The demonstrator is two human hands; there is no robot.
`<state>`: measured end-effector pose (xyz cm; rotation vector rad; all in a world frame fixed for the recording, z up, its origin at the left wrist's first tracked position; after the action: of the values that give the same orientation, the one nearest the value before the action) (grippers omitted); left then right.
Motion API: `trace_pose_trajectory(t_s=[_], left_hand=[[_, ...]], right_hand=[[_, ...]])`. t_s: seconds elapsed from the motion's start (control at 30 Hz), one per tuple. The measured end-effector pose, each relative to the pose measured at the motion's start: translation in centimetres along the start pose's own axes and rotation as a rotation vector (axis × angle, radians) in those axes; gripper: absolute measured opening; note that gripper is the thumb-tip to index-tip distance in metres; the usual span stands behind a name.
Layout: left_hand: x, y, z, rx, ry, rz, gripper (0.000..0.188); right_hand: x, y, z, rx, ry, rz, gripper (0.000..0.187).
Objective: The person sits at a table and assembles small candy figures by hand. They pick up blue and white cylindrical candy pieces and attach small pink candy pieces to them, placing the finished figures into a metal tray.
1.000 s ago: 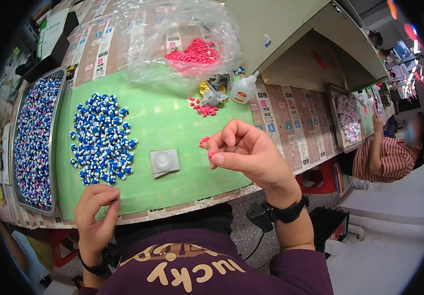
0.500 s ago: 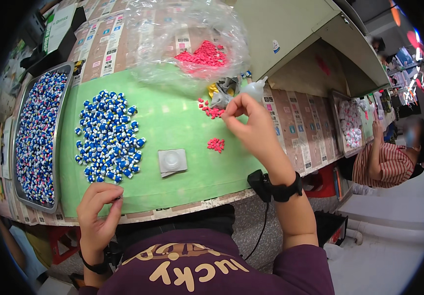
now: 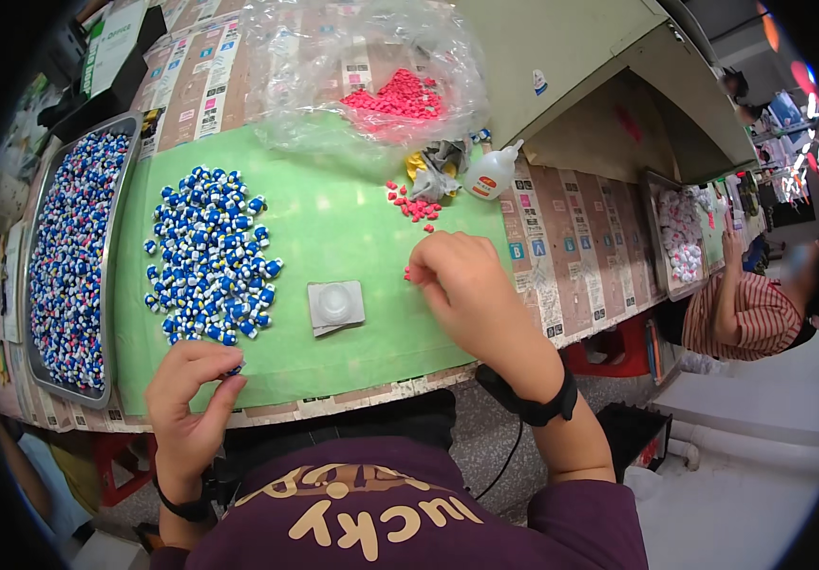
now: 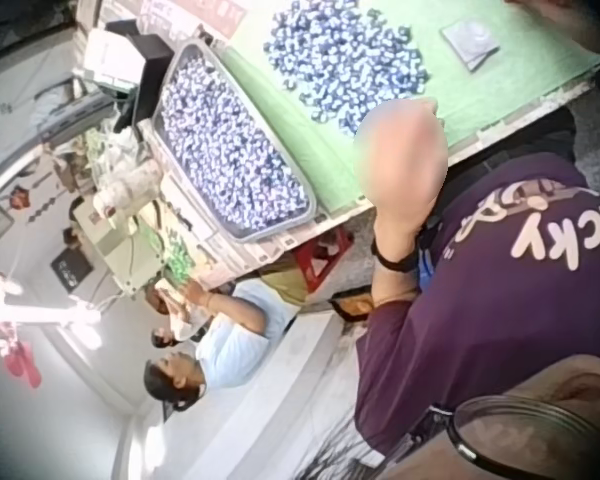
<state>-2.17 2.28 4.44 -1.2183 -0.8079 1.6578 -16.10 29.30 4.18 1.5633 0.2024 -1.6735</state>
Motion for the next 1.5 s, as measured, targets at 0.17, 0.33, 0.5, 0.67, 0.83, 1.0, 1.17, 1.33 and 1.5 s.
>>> trace_pose_trajectory(t_s=[0.17, 0.33, 0.5, 0.67, 0.83, 1.0, 1.17, 1.33, 1.5], left_hand=[[0.6, -0.3, 0.0, -0.041, -0.036, -0.056, 0.025], [1.4, -1.0, 0.3, -0.069, -0.01, -0.162, 0.024], [2.4, -1.3, 1.0, -0.072, 0.157, -0.259, 0.023], [4.0, -0.3, 2.0, -0.527, 0.269, -0.869, 0.013], [3.8, 0.8, 1.4, -0.587, 0.207, -1.075, 0.01], [2.8, 1.0, 0.9, -0.633, 0.11, -1.132, 0.01], [3.1, -0.2, 1.1, -0.463, 0.035, -0.859, 0.007], [3.4, -0.7, 1.5, -0.001, 0.044, -0.323, 0.017], [3.7, -1.4, 1.6, 0.173, 0.1, -0.036, 0.022]], right_hand=[[0.4, 0.5, 0.2, -0.048, 0.041, -0.139, 0.017], [0.6, 0.8, 0.0, -0.107, 0.057, -0.198, 0.019], [-0.2, 2.2, -0.7, -0.128, 0.024, -0.141, 0.023], [-1.3, 7.8, -1.5, -0.263, 0.033, 0.18, 0.022], [0.0, 9.8, -0.9, -0.304, -0.036, 0.22, 0.012], [1.0, 10.8, -0.3, -0.328, -0.108, 0.209, 0.012], [1.3, 10.5, -0.4, -0.191, -0.081, 0.386, 0.021], [0.2, 9.9, -0.5, -0.023, 0.056, 0.59, 0.026], [-0.3, 9.6, -0.6, 0.08, 0.176, 0.657, 0.027]])
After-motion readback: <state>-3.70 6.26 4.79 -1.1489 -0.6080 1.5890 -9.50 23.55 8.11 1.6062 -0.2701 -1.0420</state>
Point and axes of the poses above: each hand's wrist, its own z-axis towards the middle knuckle, its own x-axis out of the palm, y = z × x, the point moved 2 cm from there along z, towards the middle knuckle, and after that the axes turned 8 degrees about -z, right-handed, at the moved point
